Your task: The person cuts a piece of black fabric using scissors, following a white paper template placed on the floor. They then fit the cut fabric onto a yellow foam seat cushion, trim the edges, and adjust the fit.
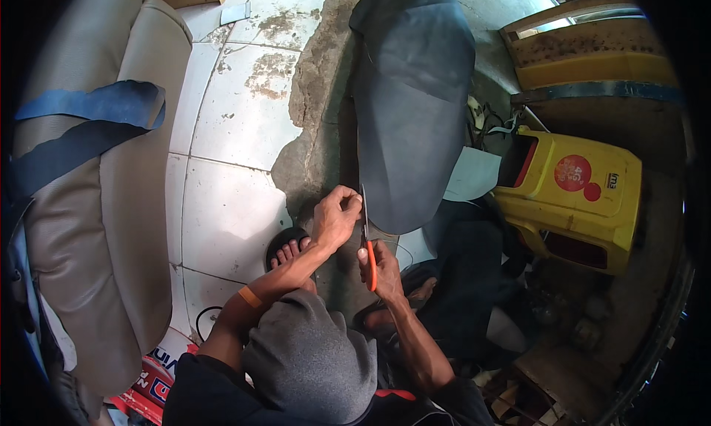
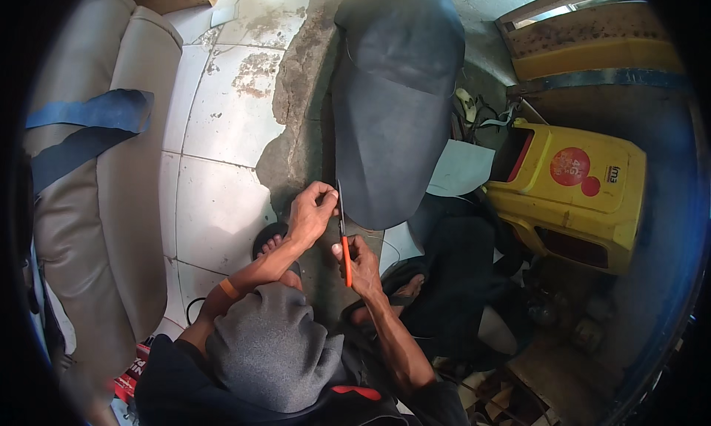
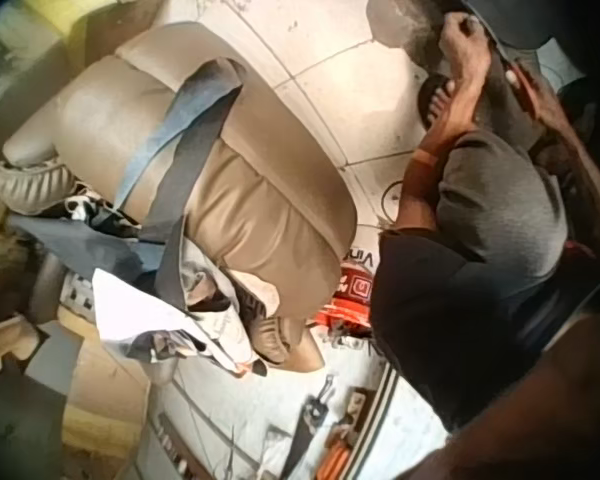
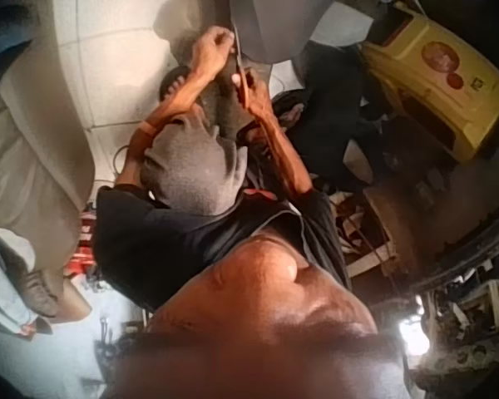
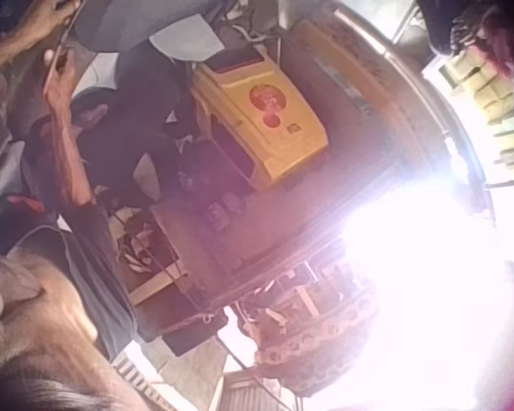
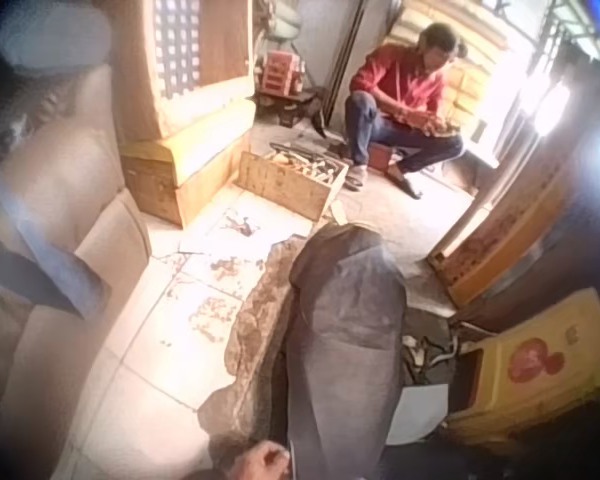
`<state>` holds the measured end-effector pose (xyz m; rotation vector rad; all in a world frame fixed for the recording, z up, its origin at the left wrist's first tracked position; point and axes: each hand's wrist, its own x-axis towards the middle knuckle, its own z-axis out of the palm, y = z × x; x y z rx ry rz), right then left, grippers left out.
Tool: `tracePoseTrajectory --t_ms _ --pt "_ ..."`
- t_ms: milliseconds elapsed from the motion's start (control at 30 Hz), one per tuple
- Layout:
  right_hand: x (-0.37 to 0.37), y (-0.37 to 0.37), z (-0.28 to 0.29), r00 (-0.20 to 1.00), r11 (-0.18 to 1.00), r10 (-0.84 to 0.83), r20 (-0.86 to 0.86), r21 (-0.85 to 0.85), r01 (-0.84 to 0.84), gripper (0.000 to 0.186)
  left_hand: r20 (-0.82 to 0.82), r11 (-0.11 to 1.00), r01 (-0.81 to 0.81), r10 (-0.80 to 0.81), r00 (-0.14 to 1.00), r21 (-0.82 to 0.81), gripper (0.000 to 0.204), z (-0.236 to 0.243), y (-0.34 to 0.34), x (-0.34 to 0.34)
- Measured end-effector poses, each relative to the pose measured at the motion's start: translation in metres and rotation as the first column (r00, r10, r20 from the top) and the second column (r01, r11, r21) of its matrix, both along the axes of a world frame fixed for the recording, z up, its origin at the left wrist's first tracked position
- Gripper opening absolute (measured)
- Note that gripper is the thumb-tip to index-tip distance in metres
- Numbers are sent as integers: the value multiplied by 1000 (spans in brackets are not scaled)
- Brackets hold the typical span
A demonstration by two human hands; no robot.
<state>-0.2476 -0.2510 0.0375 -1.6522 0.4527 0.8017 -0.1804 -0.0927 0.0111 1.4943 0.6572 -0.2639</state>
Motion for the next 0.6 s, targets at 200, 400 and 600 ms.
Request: tracePoseTrajectory --t_ms 200,400,600 --pt "12 6 0 998 995 55 40 -86 -51 51 -27 999 -1 0 1000 -50 18 0 4 0" --pt "13 12 9 1000 997 28 -7 -70 -28 53 -12 999 7 -7 1000 -45 20 -4 7 -2" --pt "28 21 13 998 999 33 44 -27 -32 55 30 986 16 -11 1000 -165 21 -12 12 -5"
